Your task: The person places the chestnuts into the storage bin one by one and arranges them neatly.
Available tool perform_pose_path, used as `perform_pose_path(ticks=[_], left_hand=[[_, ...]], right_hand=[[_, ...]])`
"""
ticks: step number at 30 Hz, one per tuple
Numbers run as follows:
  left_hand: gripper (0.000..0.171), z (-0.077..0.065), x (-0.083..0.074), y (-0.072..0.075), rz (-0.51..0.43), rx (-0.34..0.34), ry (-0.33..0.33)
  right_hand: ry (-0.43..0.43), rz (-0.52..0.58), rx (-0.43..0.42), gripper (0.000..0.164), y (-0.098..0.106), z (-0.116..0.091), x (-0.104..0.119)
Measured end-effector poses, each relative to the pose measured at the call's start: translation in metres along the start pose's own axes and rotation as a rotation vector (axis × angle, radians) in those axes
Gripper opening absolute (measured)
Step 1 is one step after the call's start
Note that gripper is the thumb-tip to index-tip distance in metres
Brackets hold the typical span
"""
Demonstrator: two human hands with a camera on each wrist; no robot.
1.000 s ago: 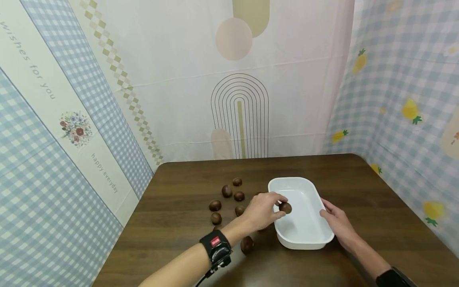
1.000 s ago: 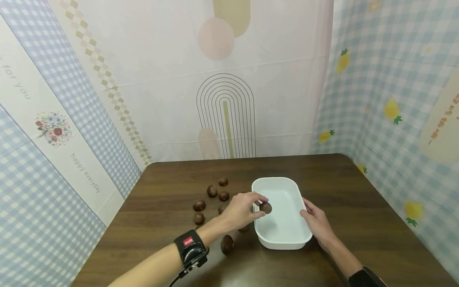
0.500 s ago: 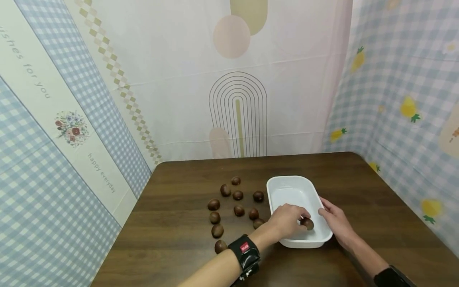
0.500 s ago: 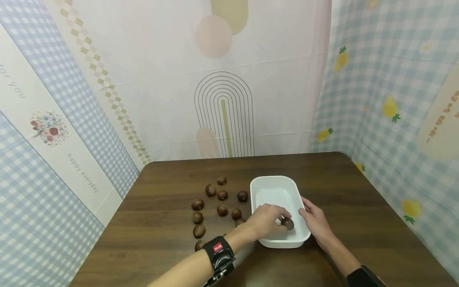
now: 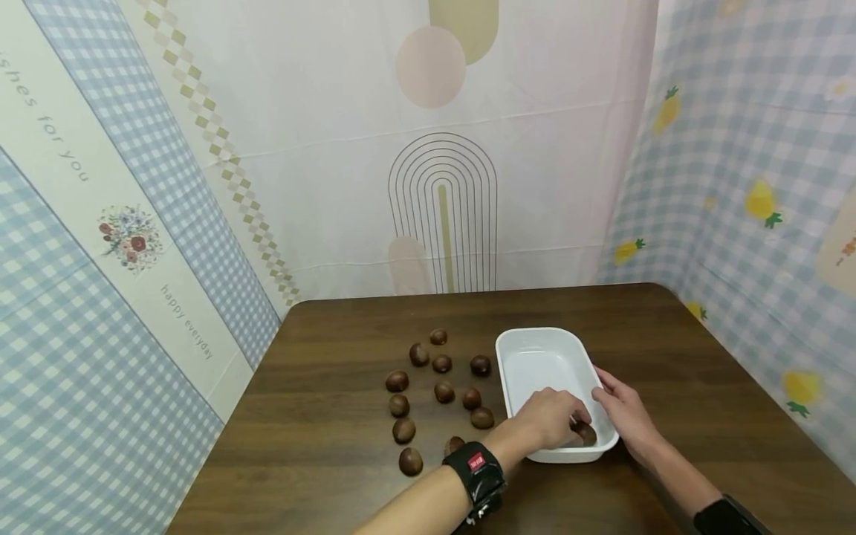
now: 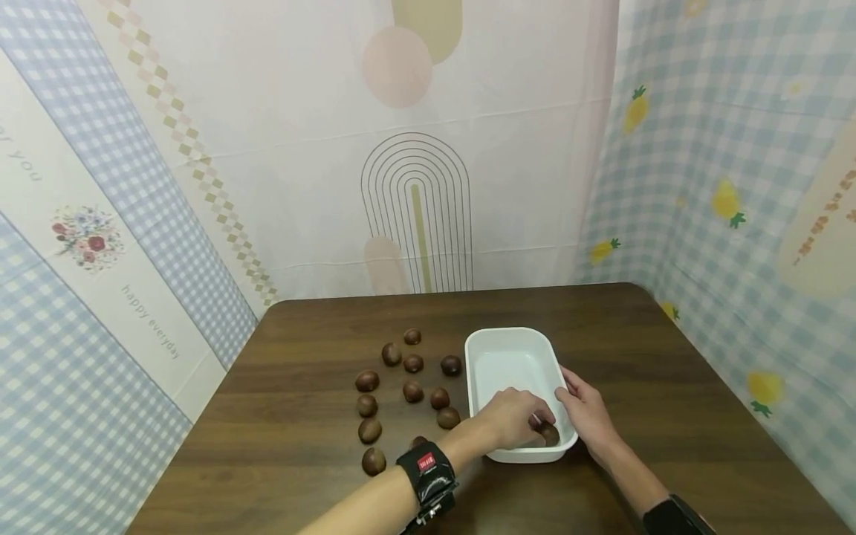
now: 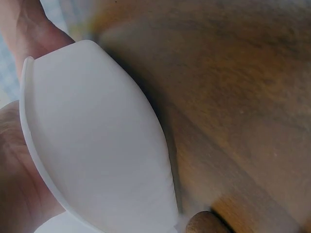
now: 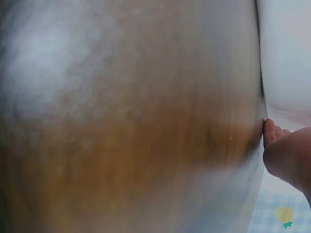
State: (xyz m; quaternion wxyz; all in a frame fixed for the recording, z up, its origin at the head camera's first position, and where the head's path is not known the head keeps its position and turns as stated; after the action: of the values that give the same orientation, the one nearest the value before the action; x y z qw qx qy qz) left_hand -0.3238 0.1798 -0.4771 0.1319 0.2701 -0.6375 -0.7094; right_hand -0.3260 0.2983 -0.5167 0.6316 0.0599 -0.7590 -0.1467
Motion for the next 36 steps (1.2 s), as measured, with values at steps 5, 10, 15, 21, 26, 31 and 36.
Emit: perform_pose_path(ticks=[5, 10, 15, 21, 26, 31, 36], left_hand=[[0.028, 0.002, -0.001, -0.002, -0.031, 0.021, -0.032], [0.027, -0.006, 0.002, 0.008, -0.081, 0.018, -0.068], [0.026, -0.024, 0.022, 0.038, -0.131, -0.131, -0.108], [0.025, -0.067, 0.063, 0.076, -0.219, -0.329, -0.091], [0.025, -0.114, 0.095, 0.095, -0.311, -0.415, -0.047], [0.027, -0.159, 0.119, 0.095, -0.347, -0.433, 0.014], [0.031, -0.190, 0.129, 0.076, -0.399, -0.406, 0.042]], right_hand=[[-0.002, -0.006, -0.001, 0.057, 0.000, 0.001, 0.000], [0.007, -0.021, -0.005, 0.056, 0.001, 0.000, 0.000], [-0.007, -0.027, 0.004, 0.057, 0.001, 0.000, 0.000], [-0.048, -0.063, 0.012, 0.058, 0.001, 0.003, -0.002], [-0.066, -0.071, 0.014, 0.059, -0.001, 0.006, -0.004], [-0.070, -0.066, 0.021, 0.059, -0.001, 0.008, -0.006], [-0.072, -0.062, 0.031, 0.059, 0.000, 0.006, -0.005]])
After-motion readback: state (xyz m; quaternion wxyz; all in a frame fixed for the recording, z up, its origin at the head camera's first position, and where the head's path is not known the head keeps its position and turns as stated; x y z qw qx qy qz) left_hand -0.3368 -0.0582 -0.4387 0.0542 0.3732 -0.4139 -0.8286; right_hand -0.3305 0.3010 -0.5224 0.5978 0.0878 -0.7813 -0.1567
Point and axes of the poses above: each hand's wrist, its own z-axis towards the middle knuckle, its own y-axis out of the back of the hand, x = y × z, the point moved 9 cm from there along z, towards the middle knuckle, and after that the axes turned 9 degrees about -y, right-handed, at the moved point
